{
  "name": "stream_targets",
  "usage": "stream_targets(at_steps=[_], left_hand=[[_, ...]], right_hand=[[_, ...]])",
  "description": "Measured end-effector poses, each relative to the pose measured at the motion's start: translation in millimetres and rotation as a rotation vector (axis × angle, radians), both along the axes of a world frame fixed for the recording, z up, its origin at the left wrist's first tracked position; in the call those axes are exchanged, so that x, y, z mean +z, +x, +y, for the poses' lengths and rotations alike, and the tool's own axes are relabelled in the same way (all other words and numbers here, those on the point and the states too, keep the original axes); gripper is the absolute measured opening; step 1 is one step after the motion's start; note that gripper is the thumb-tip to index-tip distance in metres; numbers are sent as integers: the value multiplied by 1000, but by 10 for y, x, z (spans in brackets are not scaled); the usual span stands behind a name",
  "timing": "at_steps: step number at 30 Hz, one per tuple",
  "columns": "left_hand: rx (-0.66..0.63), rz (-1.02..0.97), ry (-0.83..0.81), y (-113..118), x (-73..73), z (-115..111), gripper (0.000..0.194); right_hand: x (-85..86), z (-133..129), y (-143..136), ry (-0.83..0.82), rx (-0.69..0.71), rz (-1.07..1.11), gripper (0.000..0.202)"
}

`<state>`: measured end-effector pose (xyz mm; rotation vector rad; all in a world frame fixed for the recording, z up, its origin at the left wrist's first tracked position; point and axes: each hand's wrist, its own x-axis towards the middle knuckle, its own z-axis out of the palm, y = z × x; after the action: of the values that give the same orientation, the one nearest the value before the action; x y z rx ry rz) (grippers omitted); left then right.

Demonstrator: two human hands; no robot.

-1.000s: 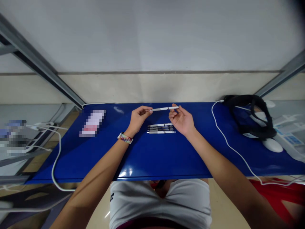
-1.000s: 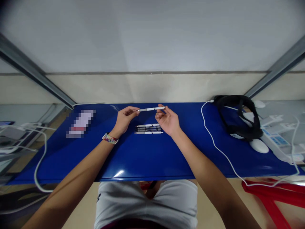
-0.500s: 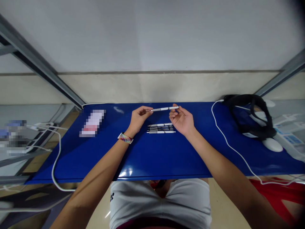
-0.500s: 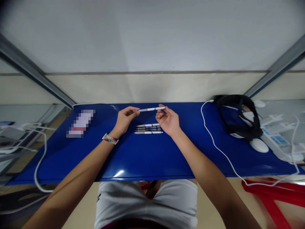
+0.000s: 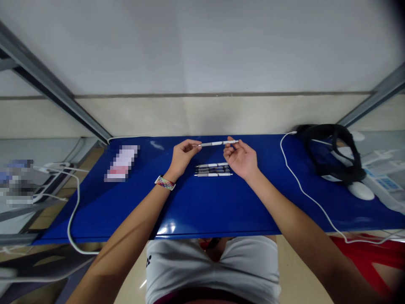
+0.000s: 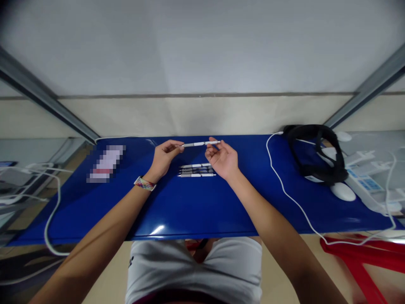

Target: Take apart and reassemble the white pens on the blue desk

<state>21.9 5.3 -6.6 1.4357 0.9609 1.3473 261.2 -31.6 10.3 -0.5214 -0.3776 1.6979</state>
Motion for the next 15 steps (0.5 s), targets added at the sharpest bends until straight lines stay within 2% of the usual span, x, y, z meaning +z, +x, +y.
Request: stream_targets(at_steps=[10,15], left_hand=[[-2,5,10,13,-1,-11,27],[-16,-13,18,-5,-4,-2,25]], right_hand=[[-12,17,10,-9,0,-10,10],[11,-8,24,38,1,-115,23]])
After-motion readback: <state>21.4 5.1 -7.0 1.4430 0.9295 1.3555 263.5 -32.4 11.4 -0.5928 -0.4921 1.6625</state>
